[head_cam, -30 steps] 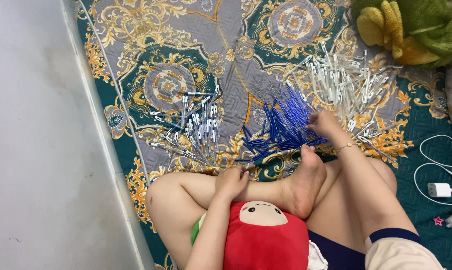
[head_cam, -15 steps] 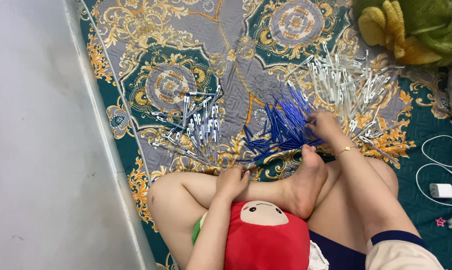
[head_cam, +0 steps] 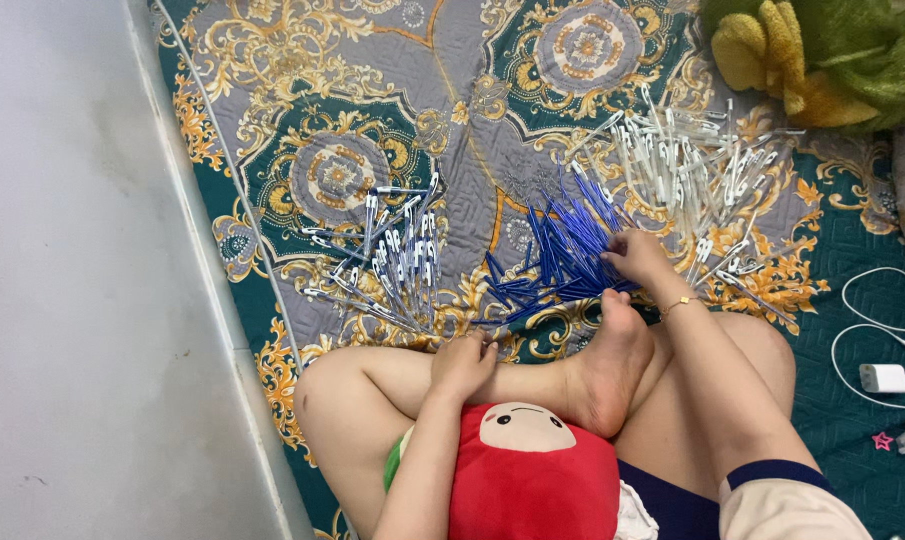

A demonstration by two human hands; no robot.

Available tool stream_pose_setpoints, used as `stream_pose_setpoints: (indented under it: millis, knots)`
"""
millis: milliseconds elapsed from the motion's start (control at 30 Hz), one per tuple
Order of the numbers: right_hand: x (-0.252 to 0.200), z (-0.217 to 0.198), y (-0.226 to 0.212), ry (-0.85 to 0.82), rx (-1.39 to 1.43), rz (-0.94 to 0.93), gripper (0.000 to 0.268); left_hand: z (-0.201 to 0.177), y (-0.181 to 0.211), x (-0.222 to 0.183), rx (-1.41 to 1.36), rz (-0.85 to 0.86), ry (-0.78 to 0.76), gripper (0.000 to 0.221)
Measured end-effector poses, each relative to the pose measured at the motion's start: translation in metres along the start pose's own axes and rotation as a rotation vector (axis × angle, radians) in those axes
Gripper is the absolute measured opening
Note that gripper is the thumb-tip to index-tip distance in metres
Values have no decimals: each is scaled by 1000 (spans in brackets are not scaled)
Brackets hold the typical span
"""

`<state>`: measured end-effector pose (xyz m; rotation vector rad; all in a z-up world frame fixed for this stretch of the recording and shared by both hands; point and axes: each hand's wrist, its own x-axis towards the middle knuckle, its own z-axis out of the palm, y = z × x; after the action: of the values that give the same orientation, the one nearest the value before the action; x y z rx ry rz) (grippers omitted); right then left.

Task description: The person assembles pens by inserting ink refills into white plastic bodies while sitting on the floor.

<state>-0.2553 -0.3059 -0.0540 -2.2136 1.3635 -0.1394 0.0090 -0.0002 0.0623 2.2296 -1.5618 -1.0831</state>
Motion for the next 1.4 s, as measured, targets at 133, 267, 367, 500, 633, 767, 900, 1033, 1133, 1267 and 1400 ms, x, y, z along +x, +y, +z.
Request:
stream_pose_setpoints:
  millis: [133,267,367,500,633,767,900,1033,1133,1267,1400]
  knots:
    - [-4,3,-9,5,-19,49,23,0,1,0,-2,-4,-6,41]
    - [-14,0,-20,51,-42,22,21,4,-2,2,-15,-1,-1,41]
    - [-8,3,-14,90,-42,-2,20,2,-2,1,-14,5,12,40]
    - [-8,-4,-3,138,47,85,22,0,-1,-1,-21,-9,5,41]
    - [-19,-32,-3,166,123,170,24,0,1,-1,6,-32,-10,41]
    - [-4,-36,58,251,139,297,29,0,-2,-2,-14,0,-2,40]
    - [3,-40,104,299,33,319,28,1,0,-1,-10,4,12,41]
    - [-15,-35,66,224,-20,321,27,-1,3,-3,-10,7,8,39]
    - [-3,-25,60,166,-68,338,31,-2,3,-1,5,-13,12,39]
    - [2,-23,41,65,-305,324,31,-2,3,-2,-3,-8,17,38]
    - [10,-9,52,42,-373,307,32,-6,6,-3,-22,-8,23,38]
